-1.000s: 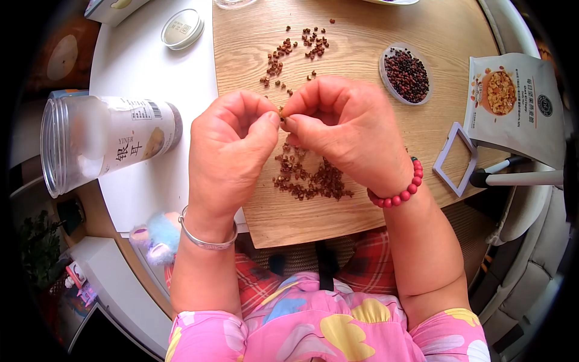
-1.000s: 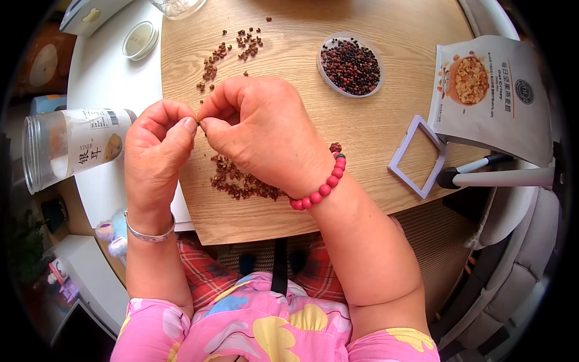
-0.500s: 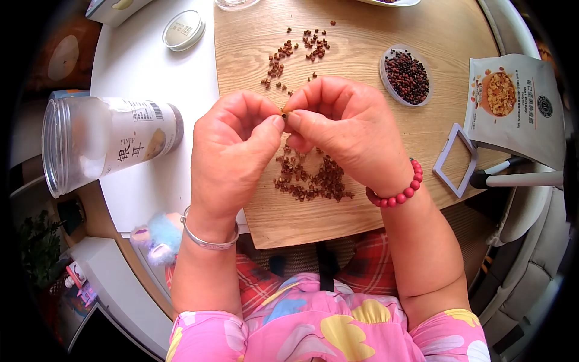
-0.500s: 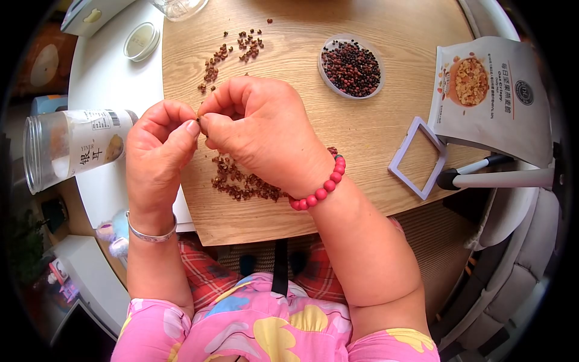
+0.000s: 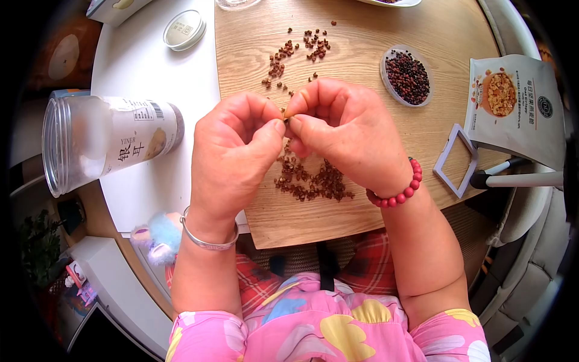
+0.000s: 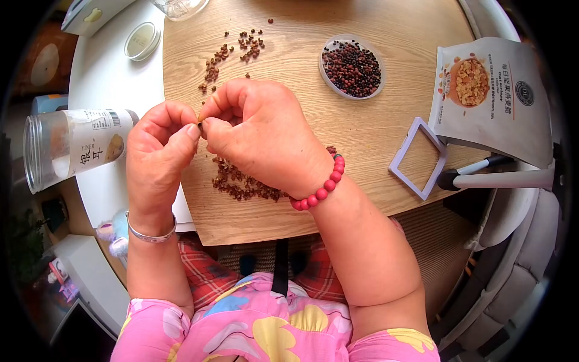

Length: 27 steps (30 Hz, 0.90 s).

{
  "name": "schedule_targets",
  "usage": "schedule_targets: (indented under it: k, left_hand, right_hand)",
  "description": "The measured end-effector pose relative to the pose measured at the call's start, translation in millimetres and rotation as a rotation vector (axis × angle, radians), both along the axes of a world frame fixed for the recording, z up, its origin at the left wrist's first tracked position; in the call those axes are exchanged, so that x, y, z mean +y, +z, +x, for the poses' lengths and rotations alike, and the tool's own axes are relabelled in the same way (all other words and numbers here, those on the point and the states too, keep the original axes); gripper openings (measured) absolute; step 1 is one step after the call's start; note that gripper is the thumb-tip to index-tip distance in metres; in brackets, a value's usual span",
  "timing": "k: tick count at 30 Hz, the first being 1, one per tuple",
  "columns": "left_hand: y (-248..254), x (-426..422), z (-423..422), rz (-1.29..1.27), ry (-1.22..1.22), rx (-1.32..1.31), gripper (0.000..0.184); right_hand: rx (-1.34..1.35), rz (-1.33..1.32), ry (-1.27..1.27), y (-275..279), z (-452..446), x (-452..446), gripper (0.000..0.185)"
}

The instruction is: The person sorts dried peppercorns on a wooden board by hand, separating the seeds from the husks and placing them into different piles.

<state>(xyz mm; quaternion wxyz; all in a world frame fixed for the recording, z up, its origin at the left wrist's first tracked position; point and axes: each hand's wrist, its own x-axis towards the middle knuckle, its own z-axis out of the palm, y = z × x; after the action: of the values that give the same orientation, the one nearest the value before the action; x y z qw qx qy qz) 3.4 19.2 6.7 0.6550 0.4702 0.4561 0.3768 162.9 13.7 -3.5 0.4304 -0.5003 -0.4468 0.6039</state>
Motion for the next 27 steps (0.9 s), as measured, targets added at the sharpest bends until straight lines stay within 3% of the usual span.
schedule_targets:
  k: [12,27]
  left_hand:
    - [-4,1,-1,0.021,0.024,-0.038,0.011]
    - [-9,3,-8,-0.222,-0.077,-0.227,0.011]
  right_hand:
    - [-0.026,0.005,0.004,3,-1,0,0.012]
    - [0.106,-0.101,0.071,9,1,1,0.01]
